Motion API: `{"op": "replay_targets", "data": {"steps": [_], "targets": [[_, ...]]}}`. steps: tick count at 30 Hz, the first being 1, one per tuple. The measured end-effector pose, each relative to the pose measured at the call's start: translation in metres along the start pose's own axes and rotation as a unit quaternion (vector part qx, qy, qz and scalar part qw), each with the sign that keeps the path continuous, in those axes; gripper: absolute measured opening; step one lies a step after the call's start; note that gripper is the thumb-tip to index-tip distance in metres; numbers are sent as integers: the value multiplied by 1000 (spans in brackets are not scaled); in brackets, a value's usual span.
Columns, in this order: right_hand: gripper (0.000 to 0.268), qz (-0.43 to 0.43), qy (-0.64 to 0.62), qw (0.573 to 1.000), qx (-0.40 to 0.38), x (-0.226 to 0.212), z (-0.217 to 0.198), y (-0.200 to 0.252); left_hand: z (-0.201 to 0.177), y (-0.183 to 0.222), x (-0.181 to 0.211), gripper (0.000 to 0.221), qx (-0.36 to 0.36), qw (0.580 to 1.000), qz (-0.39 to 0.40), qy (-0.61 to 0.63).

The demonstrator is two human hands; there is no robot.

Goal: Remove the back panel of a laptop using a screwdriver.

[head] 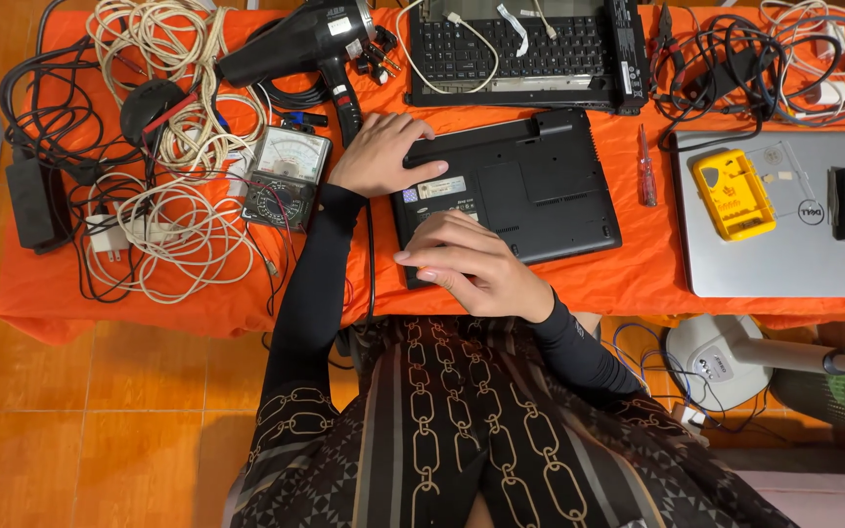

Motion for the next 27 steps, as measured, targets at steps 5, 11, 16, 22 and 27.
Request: {"op": "replay_targets", "data": {"steps": [5, 11, 16, 22, 27], "targets": [[24, -27, 8, 1000, -6, -4, -2, -6, 3, -1, -4, 60, -3, 1000, -6, -5], [22, -26, 10, 1000, 12, 2, -5, -2, 2, 0, -3, 58, -7, 1000, -6, 4], [21, -29, -4, 999, 18, 3, -5, 0, 1, 0, 0, 58, -2, 1000, 4, 6], [23, -18, -9, 1000, -4, 5, -4, -4, -3, -1, 0, 57, -1, 1000, -8, 3], [22, -18, -25, 1000, 2, 0, -4, -5, 1, -1, -2, 56, 0, 1000, -3, 6]]}}
Point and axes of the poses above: each hand's wrist, its own y-axis away from the middle knuckle, its own z-axis out of the palm, x = y × z, the point moved 10 cm from there along -y, towards the middle knuckle, and after that the axes turned 11 degrees about -x, right-handed, at the moved point
